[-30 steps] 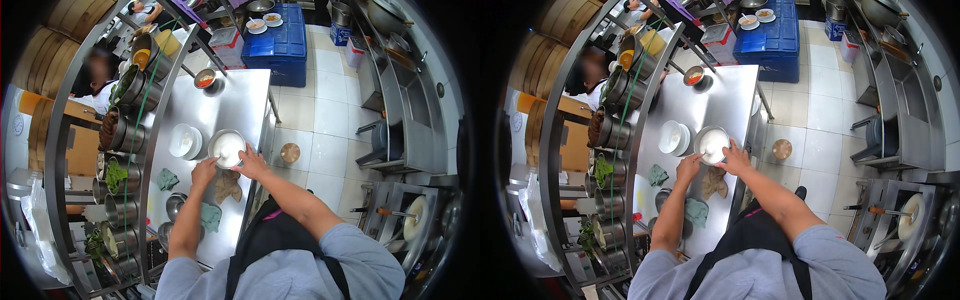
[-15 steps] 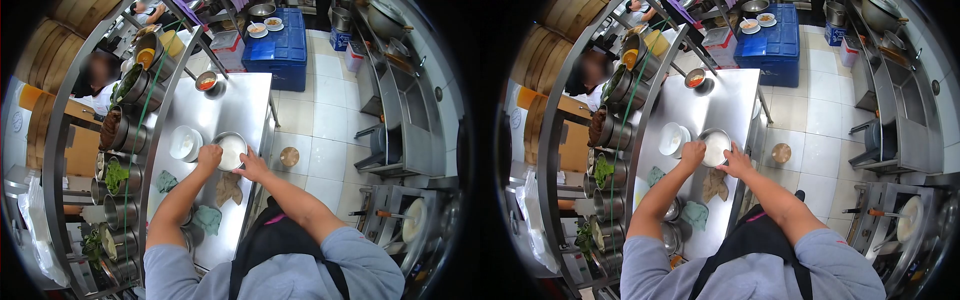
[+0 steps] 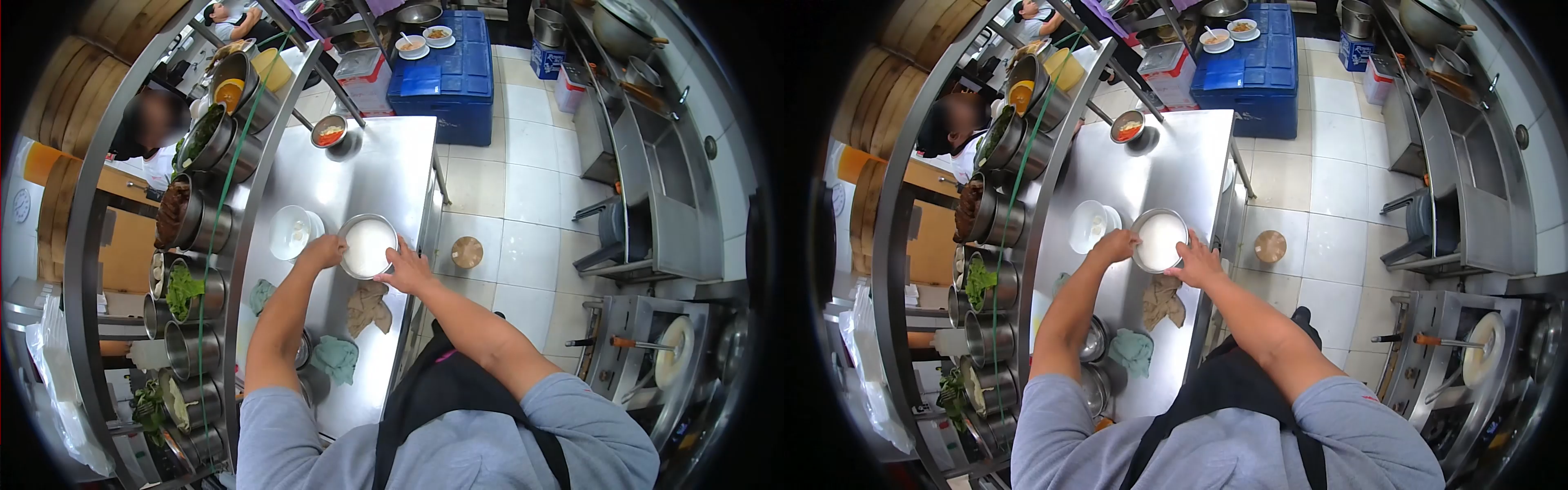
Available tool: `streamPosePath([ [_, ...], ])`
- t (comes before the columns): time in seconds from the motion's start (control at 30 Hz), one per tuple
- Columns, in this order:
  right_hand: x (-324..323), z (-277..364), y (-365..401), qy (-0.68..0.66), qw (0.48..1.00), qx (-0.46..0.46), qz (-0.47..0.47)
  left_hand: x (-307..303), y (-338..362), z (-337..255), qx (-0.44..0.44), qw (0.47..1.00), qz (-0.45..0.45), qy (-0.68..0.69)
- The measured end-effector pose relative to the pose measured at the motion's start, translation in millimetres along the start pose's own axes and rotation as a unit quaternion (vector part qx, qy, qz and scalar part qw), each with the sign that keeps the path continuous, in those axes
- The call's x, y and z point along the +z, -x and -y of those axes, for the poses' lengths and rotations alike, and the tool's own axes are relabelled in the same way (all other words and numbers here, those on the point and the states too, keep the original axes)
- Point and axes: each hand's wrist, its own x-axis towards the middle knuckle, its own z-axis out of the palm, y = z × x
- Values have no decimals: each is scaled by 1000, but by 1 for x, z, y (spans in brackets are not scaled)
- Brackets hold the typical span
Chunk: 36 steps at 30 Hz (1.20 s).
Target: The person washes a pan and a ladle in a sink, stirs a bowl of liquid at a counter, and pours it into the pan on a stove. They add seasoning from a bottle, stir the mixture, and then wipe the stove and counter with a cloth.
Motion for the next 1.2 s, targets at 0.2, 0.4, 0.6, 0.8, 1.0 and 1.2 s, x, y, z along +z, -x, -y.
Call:
streamPosePath([
  [0.2, -1, -1, -1, -13, 1000, 5, 8, 30, 35, -13, -35, 995, -60, 70],
  [0.4, -3, -3, -1, -18, 1000, -8, 15, 34, 51, -12, -37, 982, -96, 160],
  [0.6, -2, -7, 0, -13, 1000, -15, 9, 6, 58, -29, -64, 983, -119, 126],
  [0.8, 11, -12, -7, 3, 1000, -18, 1, -36, 34, -49, 14, 958, -137, -253],
  [1.0, 6, -8, -5, 10, 1000, -13, 7, -8, 7, -60, 92, 946, -66, -303],
  [1.2, 2, -4, -1, 4, 1000, -3, 3, -50, -7, -29, -28, 990, 64, -122],
])
